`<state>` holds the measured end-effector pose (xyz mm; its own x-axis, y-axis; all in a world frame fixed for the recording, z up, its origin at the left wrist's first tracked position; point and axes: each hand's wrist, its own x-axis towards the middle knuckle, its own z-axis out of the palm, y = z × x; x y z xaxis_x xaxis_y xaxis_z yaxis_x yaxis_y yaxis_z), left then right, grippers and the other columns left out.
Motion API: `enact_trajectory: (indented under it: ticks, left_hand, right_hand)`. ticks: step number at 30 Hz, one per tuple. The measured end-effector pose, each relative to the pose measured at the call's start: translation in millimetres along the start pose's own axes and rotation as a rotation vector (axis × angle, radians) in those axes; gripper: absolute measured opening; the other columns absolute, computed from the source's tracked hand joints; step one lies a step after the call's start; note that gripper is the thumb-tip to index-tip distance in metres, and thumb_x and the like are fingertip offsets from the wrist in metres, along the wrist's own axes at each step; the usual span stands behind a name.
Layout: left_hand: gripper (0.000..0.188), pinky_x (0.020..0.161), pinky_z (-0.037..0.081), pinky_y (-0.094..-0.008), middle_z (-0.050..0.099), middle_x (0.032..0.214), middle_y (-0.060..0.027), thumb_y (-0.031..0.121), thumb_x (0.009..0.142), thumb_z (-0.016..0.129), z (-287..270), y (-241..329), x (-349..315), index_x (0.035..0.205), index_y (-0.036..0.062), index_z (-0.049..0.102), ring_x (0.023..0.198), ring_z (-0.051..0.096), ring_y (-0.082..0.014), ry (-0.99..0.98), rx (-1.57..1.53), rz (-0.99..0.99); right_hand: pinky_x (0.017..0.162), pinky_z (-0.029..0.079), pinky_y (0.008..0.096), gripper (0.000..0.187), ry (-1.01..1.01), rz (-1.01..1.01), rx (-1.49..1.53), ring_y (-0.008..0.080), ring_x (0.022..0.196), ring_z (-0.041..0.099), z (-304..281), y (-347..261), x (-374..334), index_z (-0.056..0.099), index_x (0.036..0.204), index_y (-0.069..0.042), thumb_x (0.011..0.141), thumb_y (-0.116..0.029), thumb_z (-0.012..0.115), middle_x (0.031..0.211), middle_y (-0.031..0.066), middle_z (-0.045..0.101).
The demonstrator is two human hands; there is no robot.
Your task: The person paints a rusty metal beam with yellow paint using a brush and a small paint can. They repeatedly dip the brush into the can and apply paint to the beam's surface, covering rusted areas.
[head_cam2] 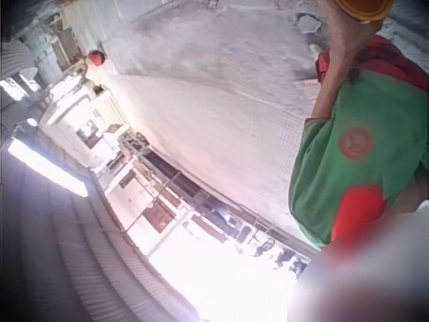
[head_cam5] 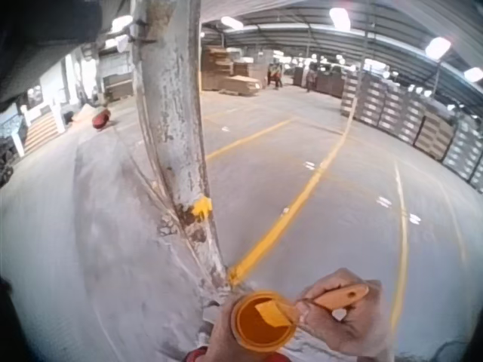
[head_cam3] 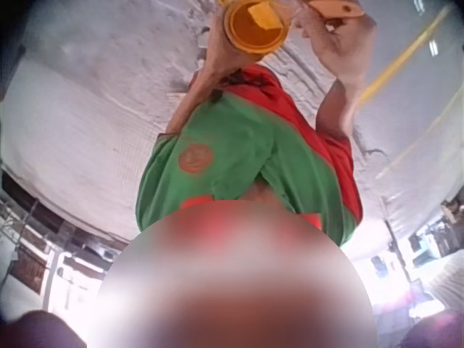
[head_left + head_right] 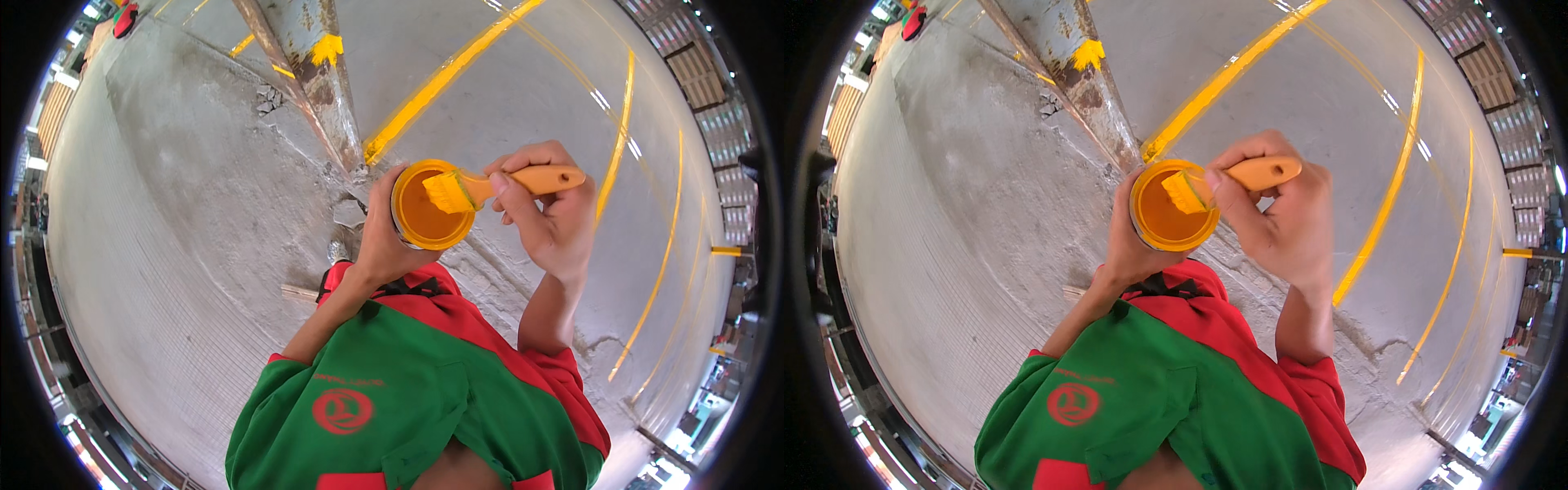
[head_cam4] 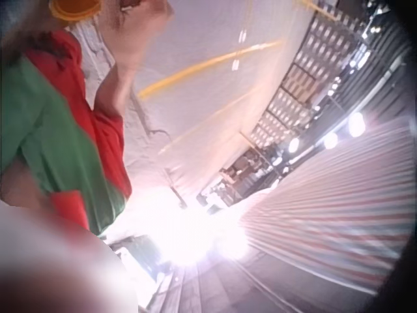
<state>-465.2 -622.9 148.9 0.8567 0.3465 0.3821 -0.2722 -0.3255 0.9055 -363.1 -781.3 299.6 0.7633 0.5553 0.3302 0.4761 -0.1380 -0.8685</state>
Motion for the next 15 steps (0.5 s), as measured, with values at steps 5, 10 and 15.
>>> enact_trajectory:
  ticks: [5, 10, 15]
  left_hand:
    - [0.106, 0.110, 0.040, -0.0453, 0.047, 0.139, -0.0189, 0.014, 0.060, 0.092, -9.1, 6.5, -2.5, 0.147, 0.0011, 0.032, 0.130, 0.047, -0.0377, 0.010, 0.046, -0.028]
    - [0.105, 0.110, 0.040, -0.0457, 0.045, 0.139, -0.0205, 0.012, 0.058, 0.090, -13.7, 9.9, -4.1, 0.147, 0.0014, 0.034, 0.131, 0.046, -0.0391, 0.023, 0.063, -0.036]
    - [0.107, 0.111, 0.039, -0.0461, 0.045, 0.139, -0.0212, 0.011, 0.058, 0.090, -18.3, 6.3, -6.6, 0.147, 0.0016, 0.033, 0.131, 0.046, -0.0400, 0.039, 0.051, -0.059]
  right_hand:
    - [0.052, 0.051, 0.0209, 0.009, -0.054, 0.079, -0.133, 0.0084, 0.061, 0.064, 9.7, 5.9, 3.5, 0.062, 0.096, 0.002, 0.092, -0.002, 0.069, 0.084, 0.0072, 0.069]
    - [0.051, 0.047, 0.0216, 0.013, 0.023, -0.014, -0.350, 0.0060, 0.055, 0.061, 18.8, 1.1, -2.3, 0.062, 0.092, -0.004, 0.087, -0.004, 0.075, 0.071, 0.0030, 0.067]
    - [0.055, 0.049, 0.0226, 0.014, 0.045, -0.087, -0.266, 0.0093, 0.059, 0.064, 13.4, -7.0, -3.8, 0.065, 0.095, -0.002, 0.086, 0.000, 0.075, 0.080, 0.0067, 0.071]
